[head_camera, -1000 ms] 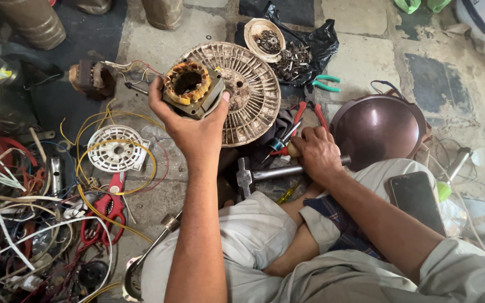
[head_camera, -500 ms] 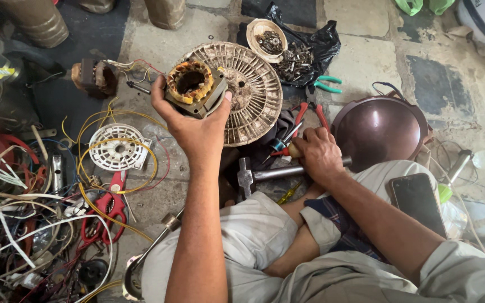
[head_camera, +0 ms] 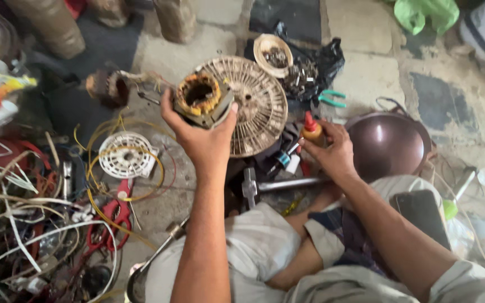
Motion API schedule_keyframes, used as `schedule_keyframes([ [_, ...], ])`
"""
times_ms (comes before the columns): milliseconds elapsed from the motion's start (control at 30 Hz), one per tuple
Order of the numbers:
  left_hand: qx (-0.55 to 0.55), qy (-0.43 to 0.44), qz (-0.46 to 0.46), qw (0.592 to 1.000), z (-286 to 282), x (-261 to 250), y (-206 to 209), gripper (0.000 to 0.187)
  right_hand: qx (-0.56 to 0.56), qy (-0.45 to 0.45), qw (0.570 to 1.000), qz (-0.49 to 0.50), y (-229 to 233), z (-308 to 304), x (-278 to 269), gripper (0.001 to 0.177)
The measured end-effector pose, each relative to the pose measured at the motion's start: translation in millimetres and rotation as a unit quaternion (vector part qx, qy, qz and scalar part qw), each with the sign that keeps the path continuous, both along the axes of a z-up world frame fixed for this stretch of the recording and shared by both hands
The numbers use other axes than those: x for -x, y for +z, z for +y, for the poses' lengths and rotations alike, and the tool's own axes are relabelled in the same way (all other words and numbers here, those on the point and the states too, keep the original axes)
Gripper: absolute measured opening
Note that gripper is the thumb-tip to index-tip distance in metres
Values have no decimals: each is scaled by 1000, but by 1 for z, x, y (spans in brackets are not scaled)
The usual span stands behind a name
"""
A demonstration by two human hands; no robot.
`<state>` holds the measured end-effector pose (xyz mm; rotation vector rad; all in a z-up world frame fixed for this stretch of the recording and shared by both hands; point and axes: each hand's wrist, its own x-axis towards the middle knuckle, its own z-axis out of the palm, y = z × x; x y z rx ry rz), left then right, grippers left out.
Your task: The person disassembles a small electric motor, removes a bearing, and then reassembles it. They use a hammer, screwdriver, and pliers to manipulate the motor components and apply lubricant.
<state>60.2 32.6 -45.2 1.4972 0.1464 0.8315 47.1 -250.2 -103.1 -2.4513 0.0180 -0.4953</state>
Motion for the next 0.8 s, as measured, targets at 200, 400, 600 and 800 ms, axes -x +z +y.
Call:
schedule_keyframes([
  [200,-46,49,-2,998,1,-2,5,108,-112,66,991,-11,33,36,-75,55],
  [400,-20,32,11,999,2,-3,3,105,-141,29,988,61,16,57,-110,61],
  [600,-42,32,1,999,1,-3,2,104,-187,104,975,57,2,41,-110,57],
  [800,-7,0,13,1000,-2,0,1,105,-160,-101,981,44,-15,-12,-124,53],
])
